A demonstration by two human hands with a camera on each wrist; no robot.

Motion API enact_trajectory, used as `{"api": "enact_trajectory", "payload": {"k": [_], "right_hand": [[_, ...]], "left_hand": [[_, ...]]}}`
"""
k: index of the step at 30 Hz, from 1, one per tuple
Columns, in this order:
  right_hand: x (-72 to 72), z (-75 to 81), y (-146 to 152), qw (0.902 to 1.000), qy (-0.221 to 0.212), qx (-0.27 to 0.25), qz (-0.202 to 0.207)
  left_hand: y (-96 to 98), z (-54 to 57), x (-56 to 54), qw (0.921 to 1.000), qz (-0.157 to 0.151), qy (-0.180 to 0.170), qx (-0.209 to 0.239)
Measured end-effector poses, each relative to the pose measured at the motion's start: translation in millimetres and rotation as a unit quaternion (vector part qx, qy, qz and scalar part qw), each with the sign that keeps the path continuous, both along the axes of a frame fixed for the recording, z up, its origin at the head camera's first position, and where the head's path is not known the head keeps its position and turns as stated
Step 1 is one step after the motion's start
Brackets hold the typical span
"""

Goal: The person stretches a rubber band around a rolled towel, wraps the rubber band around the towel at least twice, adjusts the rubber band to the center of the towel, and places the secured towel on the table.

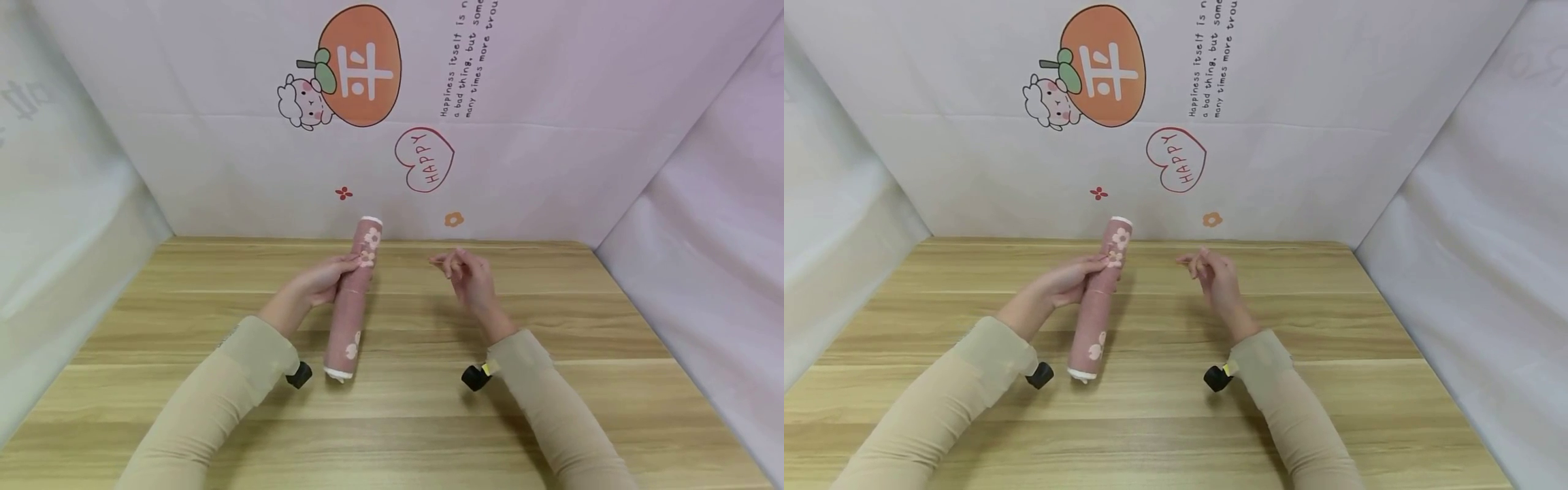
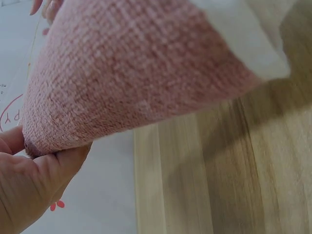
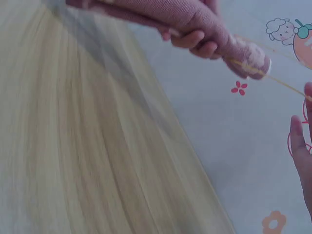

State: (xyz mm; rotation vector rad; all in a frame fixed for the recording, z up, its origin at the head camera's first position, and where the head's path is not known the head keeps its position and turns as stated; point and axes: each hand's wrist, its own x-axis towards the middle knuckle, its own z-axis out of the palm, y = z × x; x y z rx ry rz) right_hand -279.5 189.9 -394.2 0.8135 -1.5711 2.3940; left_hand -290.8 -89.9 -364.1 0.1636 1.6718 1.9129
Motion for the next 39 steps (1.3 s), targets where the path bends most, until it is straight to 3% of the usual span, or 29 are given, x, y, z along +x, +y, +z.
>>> {"api": "enact_trajectory", "payload": {"k": [8, 11, 13, 16, 20, 22, 23, 25, 28, 34, 39], "right_hand": [[0.6, 4.4, -6, 0.9909, -0.082, -0.096, 0.048], [-0.9, 3.9, -3, 0.9817, -0.119, -0.134, 0.065], [-1.8, 3.9, -1, 0.9703, -0.147, -0.175, 0.079], [-2.7, 5.0, 1, 0.9345, -0.208, -0.272, 0.096], [-4.2, 8.8, -1, 0.8589, -0.283, -0.414, 0.104], [-5.3, 11.6, -3, 0.8273, -0.301, -0.462, 0.108], [-6.0, 12.7, -4, 0.8134, -0.306, -0.482, 0.111], [-7.0, 15.2, -7, 0.7990, -0.309, -0.504, 0.110], [-7.6, 18.9, -10, 0.7889, -0.312, -0.520, 0.096], [-8.5, 23.6, -15, 0.8163, -0.317, -0.479, 0.064], [-6.7, 23.8, -21, 0.8179, -0.315, -0.477, 0.064]], "left_hand": [[2.1, 0.7, -1.8, 0.9998, 0.013, -0.010, 0.004], [1.6, 2.2, -2.9, 0.9995, 0.027, -0.014, 0.009], [1.2, 3.2, -3.1, 0.9992, 0.034, -0.015, 0.011], [1.1, 3.5, -2.5, 0.9993, 0.032, -0.012, 0.011], [4.3, 3.4, -1.1, 0.9999, 0.011, -0.003, 0.007], [5.9, 3.9, -0.9, 1.0000, 0.003, 0.002, 0.007], [6.7, 4.8, -0.6, 1.0000, -0.001, 0.005, 0.006], [8.0, 7.3, 0.0, 0.9998, -0.010, 0.015, 0.003], [9.6, 12.3, 2.0, 0.9990, -0.026, 0.035, -0.003], [13.8, 20.4, 7.2, 0.9930, -0.071, 0.086, -0.039], [17.4, 21.6, 10.0, 0.9861, -0.098, 0.115, -0.070]]}}
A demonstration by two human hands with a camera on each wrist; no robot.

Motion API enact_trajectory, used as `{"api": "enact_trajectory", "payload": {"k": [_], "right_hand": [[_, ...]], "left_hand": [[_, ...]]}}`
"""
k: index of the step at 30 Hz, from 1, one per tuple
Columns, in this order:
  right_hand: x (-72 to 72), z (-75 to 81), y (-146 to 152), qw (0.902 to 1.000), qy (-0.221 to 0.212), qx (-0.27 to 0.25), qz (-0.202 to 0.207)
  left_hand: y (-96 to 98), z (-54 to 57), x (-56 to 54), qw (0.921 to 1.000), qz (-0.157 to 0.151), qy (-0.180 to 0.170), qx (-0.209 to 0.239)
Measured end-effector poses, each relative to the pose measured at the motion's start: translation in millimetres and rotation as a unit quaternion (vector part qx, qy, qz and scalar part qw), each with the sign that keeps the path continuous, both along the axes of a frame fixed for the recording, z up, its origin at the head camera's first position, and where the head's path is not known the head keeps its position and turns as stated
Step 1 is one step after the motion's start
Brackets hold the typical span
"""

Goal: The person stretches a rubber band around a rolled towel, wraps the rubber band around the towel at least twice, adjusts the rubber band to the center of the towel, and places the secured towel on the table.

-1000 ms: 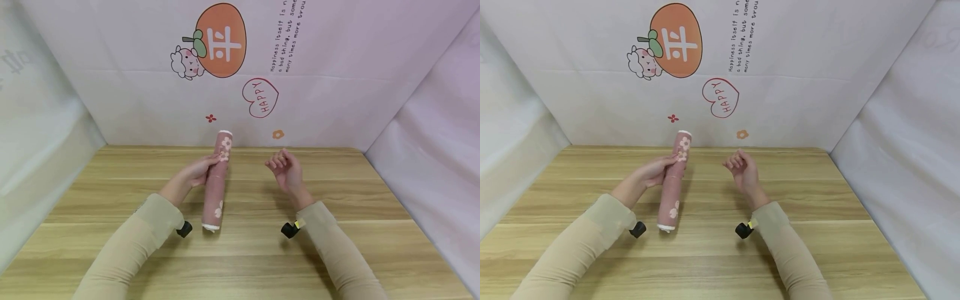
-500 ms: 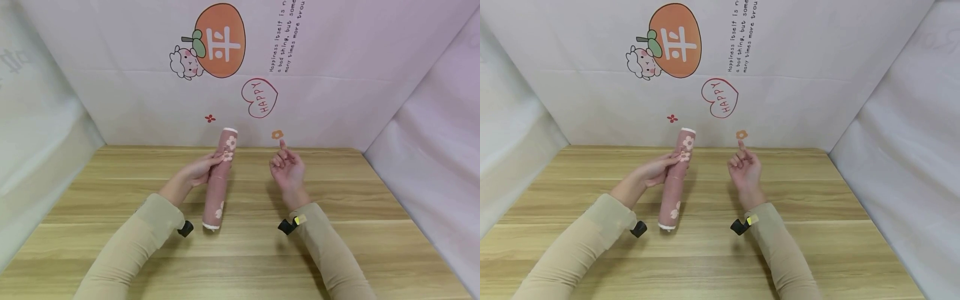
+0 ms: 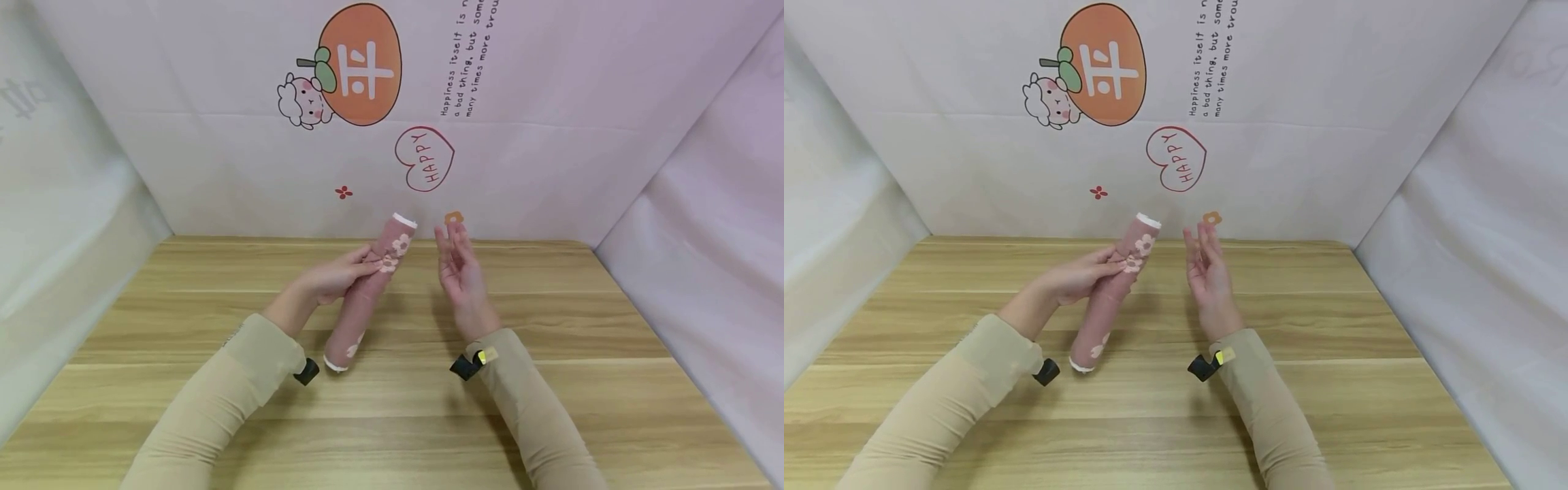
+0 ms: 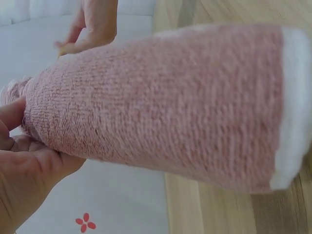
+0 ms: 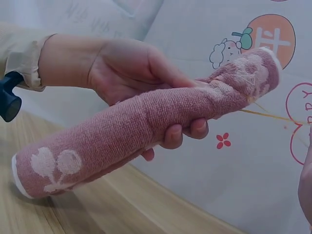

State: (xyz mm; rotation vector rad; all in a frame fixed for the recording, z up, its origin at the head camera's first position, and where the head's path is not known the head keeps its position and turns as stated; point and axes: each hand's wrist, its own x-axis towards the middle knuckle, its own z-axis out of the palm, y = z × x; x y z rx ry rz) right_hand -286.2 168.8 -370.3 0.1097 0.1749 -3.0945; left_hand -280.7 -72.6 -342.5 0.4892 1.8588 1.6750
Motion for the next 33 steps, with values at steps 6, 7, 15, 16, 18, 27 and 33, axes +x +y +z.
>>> {"api": "enact_trajectory", "payload": {"k": [6, 7, 15, 16, 18, 27, 33], "right_hand": [[3.7, 0.0, -6, 0.9946, 0.039, 0.096, -0.004], [4.6, -0.1, -6, 0.9898, 0.054, 0.132, -0.003], [10.9, 5.5, -2, 0.9157, 0.164, 0.367, 0.009], [11.3, 6.7, -1, 0.9052, 0.173, 0.388, 0.011], [12.1, 9.3, 1, 0.8815, 0.187, 0.433, 0.014], [13.8, 18.8, 1, 0.7555, 0.207, 0.621, -0.005], [15.3, 23.6, 1, 0.7244, 0.222, 0.653, -0.009]], "left_hand": [[6.1, 0.1, 2.6, 0.9994, -0.019, 0.023, -0.019], [6.6, 0.4, 3.0, 0.9992, -0.020, 0.027, -0.023], [3.4, 2.7, 3.7, 0.9971, -0.008, 0.050, -0.056], [3.2, 3.2, 3.5, 0.9965, -0.010, 0.056, -0.062], [2.9, 4.2, 3.2, 0.9946, -0.013, 0.070, -0.075], [2.1, 10.9, 5.8, 0.9815, -0.037, 0.129, -0.137], [1.0, 12.4, 7.2, 0.9698, -0.056, 0.168, -0.168]]}}
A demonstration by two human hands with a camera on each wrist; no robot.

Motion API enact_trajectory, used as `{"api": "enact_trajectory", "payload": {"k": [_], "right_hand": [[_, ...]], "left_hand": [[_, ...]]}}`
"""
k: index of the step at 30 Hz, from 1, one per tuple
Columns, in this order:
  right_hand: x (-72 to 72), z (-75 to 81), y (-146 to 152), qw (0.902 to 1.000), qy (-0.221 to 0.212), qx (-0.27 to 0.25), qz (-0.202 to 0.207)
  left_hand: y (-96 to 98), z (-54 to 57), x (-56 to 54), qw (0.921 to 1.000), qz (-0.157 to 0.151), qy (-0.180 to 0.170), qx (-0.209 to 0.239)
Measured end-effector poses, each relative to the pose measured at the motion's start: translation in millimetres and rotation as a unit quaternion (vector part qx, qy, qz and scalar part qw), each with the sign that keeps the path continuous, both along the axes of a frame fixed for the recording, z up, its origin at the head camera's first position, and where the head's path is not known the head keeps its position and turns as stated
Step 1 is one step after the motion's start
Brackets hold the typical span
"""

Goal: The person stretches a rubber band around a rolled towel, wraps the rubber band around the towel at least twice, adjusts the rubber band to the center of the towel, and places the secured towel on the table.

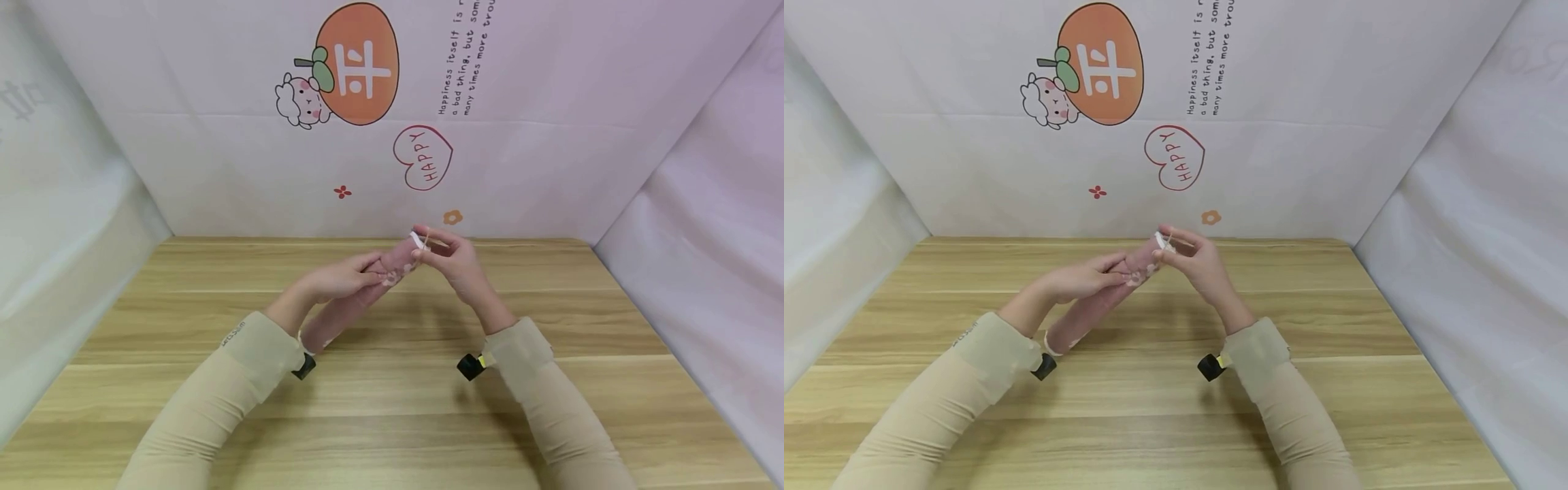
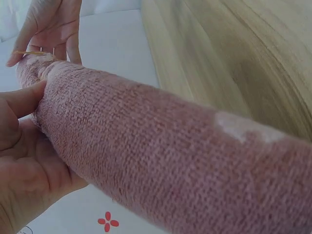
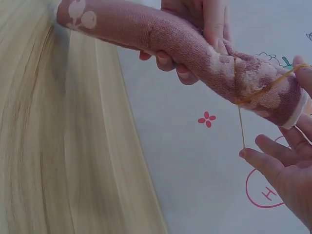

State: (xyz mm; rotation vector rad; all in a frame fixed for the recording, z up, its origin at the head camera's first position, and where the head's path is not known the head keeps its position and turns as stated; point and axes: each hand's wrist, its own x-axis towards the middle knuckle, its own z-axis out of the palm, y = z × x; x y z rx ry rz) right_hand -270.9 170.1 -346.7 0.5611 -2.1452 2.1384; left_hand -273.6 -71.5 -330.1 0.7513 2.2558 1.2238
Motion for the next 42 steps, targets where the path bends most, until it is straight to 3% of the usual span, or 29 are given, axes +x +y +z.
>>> {"api": "enact_trajectory", "payload": {"k": [7, 15, 21, 27, 30, 34, 36, 42], "right_hand": [[-0.8, 3.6, 3, 0.9969, -0.003, 0.070, 0.036], [-0.6, 6.2, 2, 0.9827, -0.035, 0.165, 0.077], [1.1, 6.0, 2, 0.9819, -0.041, 0.166, 0.080], [-1.2, 3.8, 2, 0.9743, -0.026, 0.204, 0.093], [-2.5, 2.8, 1, 0.9738, -0.031, 0.204, 0.096], [-4.7, 0.0, -2, 0.9751, -0.060, 0.180, 0.114], [-6.2, -1.5, -3, 0.9751, -0.076, 0.167, 0.124], [-8.9, -2.1, -6, 0.9723, -0.087, 0.173, 0.131]], "left_hand": [[-1.7, 3.5, 0.1, 0.9968, -0.030, 0.056, -0.048], [0.4, 5.7, 7.6, 0.9983, -0.045, -0.007, -0.037], [0.5, 5.8, 8.5, 0.9949, -0.064, 0.042, -0.066], [2.0, 6.7, 6.6, 0.9974, -0.055, 0.009, -0.045], [2.8, 7.3, 6.5, 0.9963, -0.059, 0.033, -0.053], [3.0, 6.7, 8.4, 0.9979, -0.053, 0.012, -0.036], [3.3, 5.6, 9.1, 0.9986, -0.045, -0.026, -0.012], [4.9, 0.9, 8.5, 0.9979, -0.041, -0.046, 0.018]]}}
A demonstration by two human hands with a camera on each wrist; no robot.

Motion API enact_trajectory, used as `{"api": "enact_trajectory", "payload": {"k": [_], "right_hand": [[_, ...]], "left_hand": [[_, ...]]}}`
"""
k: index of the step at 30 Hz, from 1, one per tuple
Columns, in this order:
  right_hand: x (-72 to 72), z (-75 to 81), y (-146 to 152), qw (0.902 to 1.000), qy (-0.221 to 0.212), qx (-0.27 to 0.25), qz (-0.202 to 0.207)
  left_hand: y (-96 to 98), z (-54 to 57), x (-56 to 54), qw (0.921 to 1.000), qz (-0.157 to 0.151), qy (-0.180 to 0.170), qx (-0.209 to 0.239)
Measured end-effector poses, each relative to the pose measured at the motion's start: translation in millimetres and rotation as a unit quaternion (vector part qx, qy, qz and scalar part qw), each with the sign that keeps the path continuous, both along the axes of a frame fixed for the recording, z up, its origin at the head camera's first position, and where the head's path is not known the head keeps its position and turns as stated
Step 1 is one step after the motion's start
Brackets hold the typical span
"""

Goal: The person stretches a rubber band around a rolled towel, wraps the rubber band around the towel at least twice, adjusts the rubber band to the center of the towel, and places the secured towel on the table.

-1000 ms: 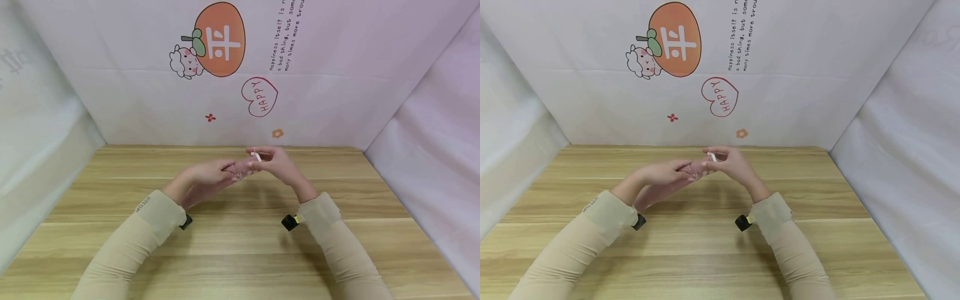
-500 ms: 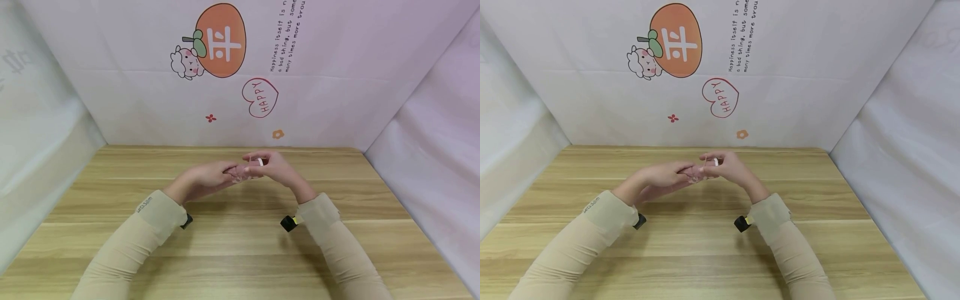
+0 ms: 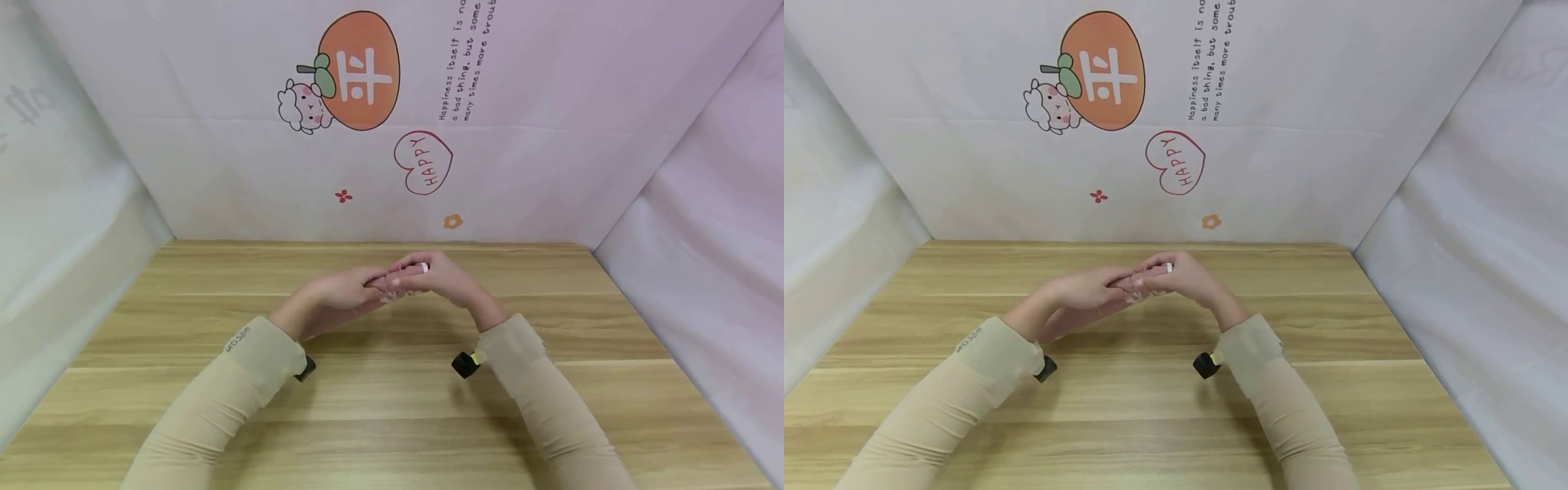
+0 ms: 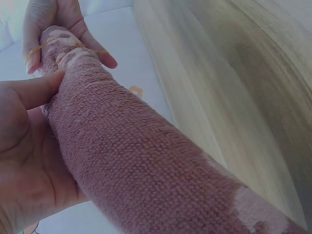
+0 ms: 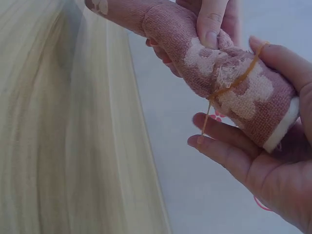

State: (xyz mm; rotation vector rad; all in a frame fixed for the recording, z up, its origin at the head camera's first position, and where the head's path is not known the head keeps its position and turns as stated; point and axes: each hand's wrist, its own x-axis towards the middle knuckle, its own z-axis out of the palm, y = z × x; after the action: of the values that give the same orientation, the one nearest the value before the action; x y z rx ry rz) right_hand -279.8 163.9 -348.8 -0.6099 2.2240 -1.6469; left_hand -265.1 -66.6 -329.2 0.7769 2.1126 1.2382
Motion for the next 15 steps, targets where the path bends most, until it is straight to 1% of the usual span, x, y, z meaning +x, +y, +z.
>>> {"api": "enact_trajectory", "payload": {"k": [1, 3, 5, 7, 8, 9, 10, 11, 12, 13, 14, 15], "right_hand": [[-0.3, 0.5, -0.2, 1.0000, 0.003, 0.007, 0.002], [-0.6, 2.3, -0.1, 0.9997, 0.007, 0.020, 0.008], [-1.2, 4.5, 0.5, 0.9993, 0.008, 0.033, 0.015], [-1.6, 6.8, 1.4, 0.9987, 0.003, 0.044, 0.026], [-1.9, 7.4, 1.7, 0.9984, -0.001, 0.046, 0.032], [-2.3, 7.6, 2.0, 0.9981, -0.005, 0.048, 0.038], [-2.6, 7.6, 2.2, 0.9978, -0.007, 0.050, 0.042], [-2.9, 7.3, 2.5, 0.9977, -0.010, 0.049, 0.045], [-3.3, 6.6, 2.5, 0.9978, -0.013, 0.046, 0.047], [-3.4, 5.5, 2.1, 0.9981, -0.014, 0.042, 0.043], [-3.5, 4.3, 1.4, 0.9985, -0.012, 0.038, 0.038], [-3.4, 2.9, 0.8, 0.9989, -0.007, 0.038, 0.028]], "left_hand": [[-0.1, -1.0, -0.5, 0.9999, 0.001, 0.014, -0.005], [-0.1, -2.9, -1.6, 0.9999, 0.005, 0.007, 0.006], [0.2, -3.9, -2.5, 0.9998, 0.002, 0.014, 0.012], [0.2, -5.2, -4.0, 0.9989, 0.000, 0.047, -0.003], [0.6, -5.6, -4.1, 0.9989, -0.001, 0.046, 0.000], [1.4, -6.2, -3.8, 0.9994, 0.002, 0.031, 0.014], [1.8, -6.4, -3.6, 0.9994, 0.003, 0.028, 0.017], [2.2, -6.5, -3.2, 0.9995, 0.007, 0.018, 0.025], [2.3, -6.7, -3.0, 0.9994, 0.011, 0.025, 0.020], [2.8, -6.8, -2.6, 0.9994, 0.014, 0.023, 0.021], [3.2, -6.9, -2.0, 0.9993, 0.017, 0.014, 0.029], [3.6, -7.3, -1.9, 0.9989, 0.019, -0.005, 0.043]]}}
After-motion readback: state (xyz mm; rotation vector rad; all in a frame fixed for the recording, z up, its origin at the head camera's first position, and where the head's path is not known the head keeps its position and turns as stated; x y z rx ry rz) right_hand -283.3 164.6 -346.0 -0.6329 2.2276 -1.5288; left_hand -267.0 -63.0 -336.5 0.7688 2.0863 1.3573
